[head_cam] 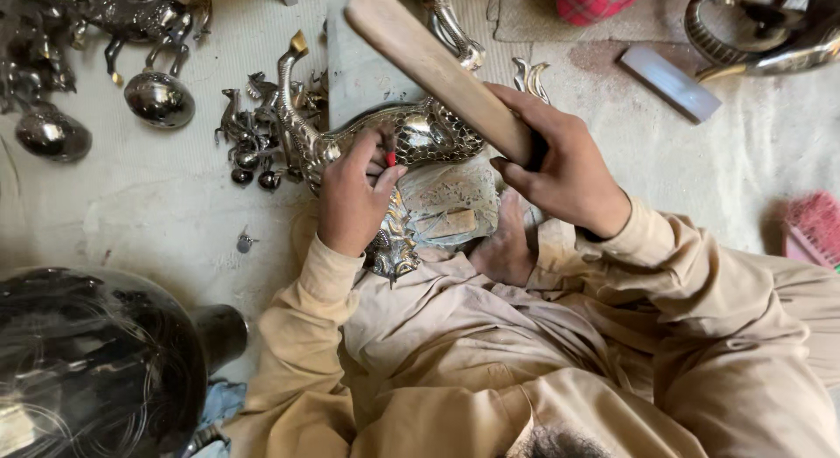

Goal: The person sits on the floor and uses a wooden mallet and a small chisel to engrave scale patterns onto a silver horse figurine. The person repeatedly taps the chisel along the figurine's body and neck, repositioning the object as needed.

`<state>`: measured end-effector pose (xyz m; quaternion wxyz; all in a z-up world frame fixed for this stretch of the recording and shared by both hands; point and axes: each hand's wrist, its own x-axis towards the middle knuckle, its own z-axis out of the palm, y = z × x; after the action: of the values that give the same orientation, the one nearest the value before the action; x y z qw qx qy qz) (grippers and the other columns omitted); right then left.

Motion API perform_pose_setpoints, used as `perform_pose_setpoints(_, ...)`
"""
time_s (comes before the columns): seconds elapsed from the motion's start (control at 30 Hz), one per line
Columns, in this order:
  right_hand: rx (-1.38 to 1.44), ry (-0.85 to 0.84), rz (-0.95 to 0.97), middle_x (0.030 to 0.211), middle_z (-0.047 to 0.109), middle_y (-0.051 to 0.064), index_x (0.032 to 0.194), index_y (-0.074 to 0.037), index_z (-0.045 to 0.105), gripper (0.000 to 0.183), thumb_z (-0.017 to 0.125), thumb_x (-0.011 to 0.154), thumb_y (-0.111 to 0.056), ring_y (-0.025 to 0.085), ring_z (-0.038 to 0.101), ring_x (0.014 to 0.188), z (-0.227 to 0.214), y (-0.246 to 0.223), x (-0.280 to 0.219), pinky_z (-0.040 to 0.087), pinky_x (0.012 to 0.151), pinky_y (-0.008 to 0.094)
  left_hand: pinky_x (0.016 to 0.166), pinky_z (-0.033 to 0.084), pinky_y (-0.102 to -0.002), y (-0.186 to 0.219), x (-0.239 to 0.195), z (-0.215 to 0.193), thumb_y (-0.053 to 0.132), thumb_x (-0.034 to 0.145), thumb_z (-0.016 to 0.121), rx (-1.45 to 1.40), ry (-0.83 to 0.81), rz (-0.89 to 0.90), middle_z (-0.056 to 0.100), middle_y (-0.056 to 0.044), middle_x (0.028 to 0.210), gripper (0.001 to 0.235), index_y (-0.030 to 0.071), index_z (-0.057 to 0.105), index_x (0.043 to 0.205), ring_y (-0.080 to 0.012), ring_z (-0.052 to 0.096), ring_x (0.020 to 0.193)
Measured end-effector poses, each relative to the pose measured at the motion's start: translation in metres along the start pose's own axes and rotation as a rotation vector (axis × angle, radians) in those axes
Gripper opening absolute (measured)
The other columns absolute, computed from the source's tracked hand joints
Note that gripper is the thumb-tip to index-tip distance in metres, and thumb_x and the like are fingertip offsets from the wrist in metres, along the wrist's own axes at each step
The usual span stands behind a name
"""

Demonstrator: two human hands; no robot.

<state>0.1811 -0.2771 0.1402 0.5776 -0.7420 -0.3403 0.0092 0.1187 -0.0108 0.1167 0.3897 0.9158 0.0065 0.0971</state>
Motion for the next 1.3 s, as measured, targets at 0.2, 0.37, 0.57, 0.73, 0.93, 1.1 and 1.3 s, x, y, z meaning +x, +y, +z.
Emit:
perform_pose_setpoints(0.2, -0.174, 0.048, -0.082, 0.121, 0.069, 0.018, 0.150, -0.008, 0.054, 0.074, 0.072, 0.080, 0.007, 0.029, 0.070, 0.105, -0.008, 0.019, -0.006, 0.055, 0.092, 0.036, 0.067, 0.063, -0.033, -0.002, 0.000, 0.003, -0.003, 0.089, 0.079, 0.004, 0.011, 0.124, 0.071, -0.016, 0.101, 0.041, 0.001, 0.059, 0.125, -0.0230, 0.077, 0.083)
perform_pose_setpoints(0.37, -0.278, 0.064, -0.020, 0.106, 0.068, 0.016, 0.153, -0.013, 0.056, 0.077, 0.071, 0.080, 0.007, 0.029, 0.067, 0.086, -0.006, 0.024, -0.008, 0.055, 0.076, 0.037, 0.067, 0.062, -0.031, -0.001, 0.006, 0.001, -0.004, 0.087, 0.078, 0.005, -0.042, 0.052, 0.072, -0.015, 0.097, 0.052, -0.001, 0.055, 0.134, -0.0214, 0.076, 0.082)
perform_pose_setpoints(0.57, -0.291, 0.055, -0.081, 0.104, 0.066, 0.016, 0.153, -0.016, 0.056, 0.082, 0.072, 0.076, 0.007, 0.029, 0.066, 0.083, -0.010, 0.036, -0.009, 0.054, 0.074, 0.038, 0.067, 0.063, -0.031, -0.005, 0.005, 0.001, -0.006, 0.089, 0.077, 0.010, -0.022, 0.127, 0.071, -0.018, 0.105, 0.052, -0.003, 0.055, 0.135, -0.0224, 0.077, 0.084)
perform_pose_setpoints(0.73, -0.644, 0.014, -0.185, 0.096, 0.067, 0.010, 0.152, -0.018, 0.064, 0.075, 0.076, 0.082, 0.007, 0.024, 0.064, 0.076, -0.008, 0.040, -0.008, 0.054, 0.069, 0.037, 0.069, 0.065, -0.029, -0.010, 0.004, 0.004, -0.004, 0.090, 0.079, 0.052, -0.035, 0.162, 0.071, -0.019, 0.107, 0.052, -0.003, 0.056, 0.137, -0.0217, 0.077, 0.087)
perform_pose_setpoints(0.93, -0.749, 0.075, -0.206, 0.090, 0.065, 0.008, 0.146, -0.018, 0.070, 0.058, 0.085, 0.091, -0.006, 0.024, 0.062, 0.072, -0.013, 0.036, -0.011, 0.051, 0.064, 0.039, 0.065, 0.064, -0.030, -0.006, 0.005, 0.004, -0.004, 0.087, 0.080, 0.025, -0.019, 0.079, 0.073, -0.017, 0.101, 0.054, -0.003, 0.057, 0.136, -0.0204, 0.077, 0.081)
perform_pose_setpoints(1.1, -0.642, 0.127, -0.201, 0.095, 0.064, 0.010, 0.146, -0.019, 0.067, 0.064, 0.083, 0.085, -0.005, 0.027, 0.063, 0.077, -0.014, 0.029, -0.014, 0.051, 0.068, 0.040, 0.066, 0.063, -0.031, -0.005, 0.006, 0.003, -0.004, 0.088, 0.081, 0.062, -0.029, 0.101, 0.072, -0.016, 0.096, 0.050, -0.002, 0.058, 0.133, -0.0205, 0.076, 0.079)
perform_pose_setpoints(1.3, -0.600, 0.108, -0.161, 0.094, 0.063, 0.009, 0.148, -0.019, 0.066, 0.067, 0.079, 0.085, 0.000, 0.026, 0.062, 0.075, -0.012, 0.029, -0.015, 0.051, 0.067, 0.040, 0.066, 0.063, -0.029, -0.004, 0.005, 0.001, -0.006, 0.089, 0.077, 0.021, -0.042, 0.122, 0.071, -0.016, 0.100, 0.052, 0.001, 0.058, 0.137, -0.0201, 0.077, 0.081)
